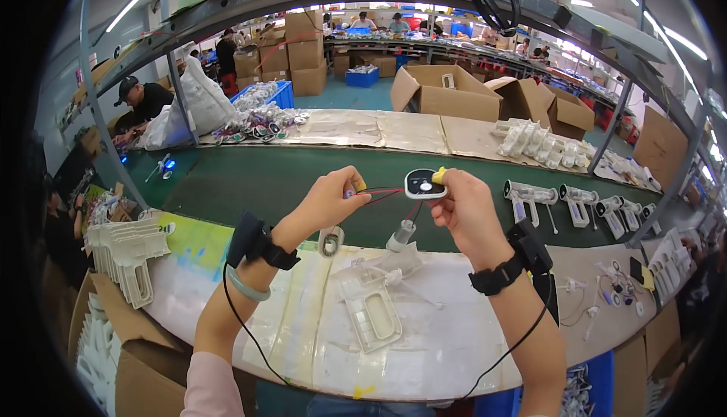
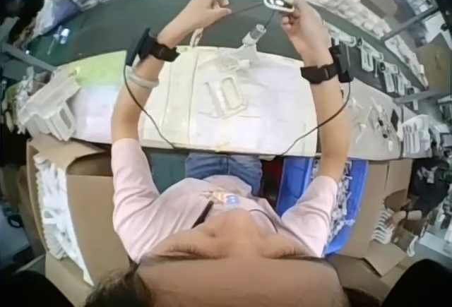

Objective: The person picks up a pump and a circuit board from a bin, places them into a plastic housing, and connects the wires. They then fit a nozzle and a battery into the housing, arrange the internal components, and place the unit onto a conveyor belt.

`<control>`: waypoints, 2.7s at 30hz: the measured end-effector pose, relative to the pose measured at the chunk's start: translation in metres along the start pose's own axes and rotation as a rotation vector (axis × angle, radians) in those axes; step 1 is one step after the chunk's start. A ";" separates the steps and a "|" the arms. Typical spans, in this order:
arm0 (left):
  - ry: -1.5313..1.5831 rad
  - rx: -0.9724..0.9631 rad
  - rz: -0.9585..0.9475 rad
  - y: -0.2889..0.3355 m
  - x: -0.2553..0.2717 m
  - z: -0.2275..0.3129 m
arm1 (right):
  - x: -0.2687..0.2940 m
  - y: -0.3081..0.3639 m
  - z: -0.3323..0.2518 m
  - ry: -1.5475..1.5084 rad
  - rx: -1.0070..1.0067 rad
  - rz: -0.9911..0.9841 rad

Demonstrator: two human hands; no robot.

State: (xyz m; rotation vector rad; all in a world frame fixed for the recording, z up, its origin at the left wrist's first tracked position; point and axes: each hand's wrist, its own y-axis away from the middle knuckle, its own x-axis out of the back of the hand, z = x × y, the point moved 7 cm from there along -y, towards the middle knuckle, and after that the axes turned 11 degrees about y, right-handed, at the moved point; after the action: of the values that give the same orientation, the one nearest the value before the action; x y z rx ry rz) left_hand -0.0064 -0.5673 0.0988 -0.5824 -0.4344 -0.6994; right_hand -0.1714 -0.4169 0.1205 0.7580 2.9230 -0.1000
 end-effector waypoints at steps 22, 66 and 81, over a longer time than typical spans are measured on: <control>0.446 0.443 -0.445 0.028 -0.027 0.019 | -0.057 0.031 0.071 0.854 0.726 -0.039; 0.021 -0.359 0.286 0.112 -0.070 0.011 | -0.020 0.022 0.170 0.447 0.180 -0.073; 1.508 0.479 0.345 0.090 -0.031 -0.097 | 0.007 0.028 0.104 0.552 0.381 -0.284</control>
State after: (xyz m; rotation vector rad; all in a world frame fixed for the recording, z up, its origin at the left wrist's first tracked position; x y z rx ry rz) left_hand 0.0528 -0.5577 -0.0229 0.3968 0.8790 -0.5035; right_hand -0.1531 -0.3988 0.0154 0.4542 3.5846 -0.5733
